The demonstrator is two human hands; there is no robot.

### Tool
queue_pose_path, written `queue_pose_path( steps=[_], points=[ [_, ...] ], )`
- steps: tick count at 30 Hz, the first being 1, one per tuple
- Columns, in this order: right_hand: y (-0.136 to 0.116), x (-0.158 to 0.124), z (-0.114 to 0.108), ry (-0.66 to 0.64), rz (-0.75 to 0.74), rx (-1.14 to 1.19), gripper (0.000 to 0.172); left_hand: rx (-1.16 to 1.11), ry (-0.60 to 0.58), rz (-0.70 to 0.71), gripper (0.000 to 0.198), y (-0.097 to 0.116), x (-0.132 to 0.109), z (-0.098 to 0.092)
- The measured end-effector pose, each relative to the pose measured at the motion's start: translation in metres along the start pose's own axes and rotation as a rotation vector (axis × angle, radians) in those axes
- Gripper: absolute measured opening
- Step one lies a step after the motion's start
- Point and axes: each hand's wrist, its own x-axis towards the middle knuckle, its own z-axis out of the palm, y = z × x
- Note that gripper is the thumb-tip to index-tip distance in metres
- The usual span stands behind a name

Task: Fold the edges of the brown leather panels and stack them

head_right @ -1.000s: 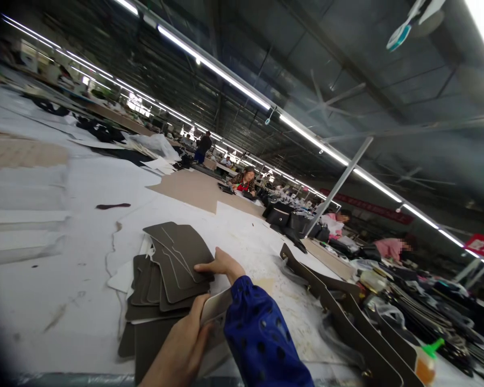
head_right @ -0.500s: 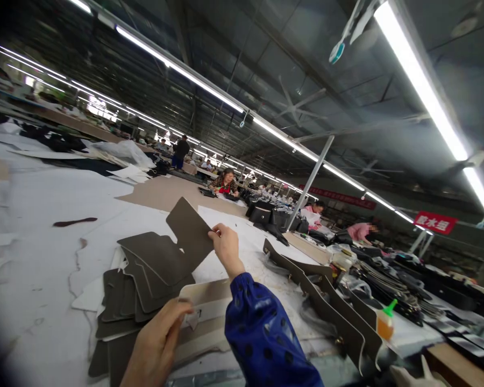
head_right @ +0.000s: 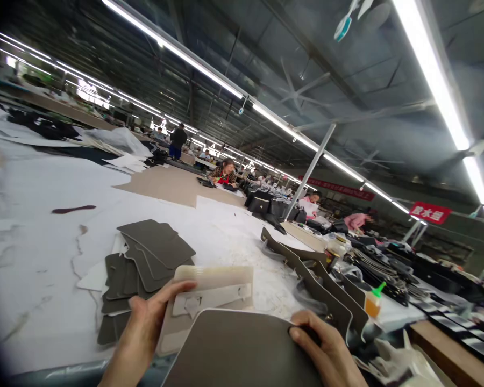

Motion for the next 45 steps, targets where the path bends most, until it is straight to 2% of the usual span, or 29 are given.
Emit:
queue_pose_path(
  steps=[2, 6, 9, 12, 15, 19, 21, 26, 31, 36, 45],
  points=[
    [0.016, -0.025, 0.000, 0.059, 0.000, -0.114, 0.026, -0.080, -0.073, 0.013, 0.094, 0.009, -0.005, 0.005],
    [0.020, -0.049, 0.006, 0.226, 0.001, -0.226, 0.022, 0.110, -0.165, 0.017, 0.068, 0.024, -0.011, 0.022],
    [0.007, -0.054, 0.005, 0.264, -0.042, -0.248, 0.022, 0.132, -0.243, 0.002, 0.046, 0.031, -0.014, 0.036],
    [-0.009, -0.057, 0.004, 0.253, -0.138, -0.351, 0.015, 0.185, -0.235, 0.108, 0.031, 0.033, -0.018, 0.046],
    [-0.029, -0.060, 0.015, 0.270, -0.257, -0.426, 0.014, 0.243, -0.228, 0.214, 0.028, 0.033, -0.023, 0.052],
    [-0.053, -0.061, 0.037, 0.350, -0.287, -0.272, 0.014, 0.248, -0.235, 0.233, 0.026, 0.034, -0.031, 0.060],
    [-0.060, -0.062, 0.042, 0.401, -0.274, -0.203, 0.011, 0.240, -0.219, 0.234, 0.025, 0.035, -0.033, 0.061],
    [-0.068, -0.067, 0.034, 0.288, -0.226, -0.182, 0.011, 0.295, -0.280, 0.313, 0.022, 0.036, -0.033, 0.058],
    [-0.065, -0.068, 0.031, 0.338, -0.160, -0.156, 0.015, 0.282, -0.329, 0.363, 0.024, 0.040, -0.033, 0.057],
    [-0.061, -0.070, 0.032, 0.289, -0.099, 0.034, 0.019, 0.324, -0.390, 0.435, 0.024, 0.045, -0.033, 0.056],
    [-0.067, -0.067, 0.025, 0.195, -0.003, 0.202, 0.021, 0.263, -0.467, 0.407, 0.025, 0.049, -0.035, 0.055]
  ],
)
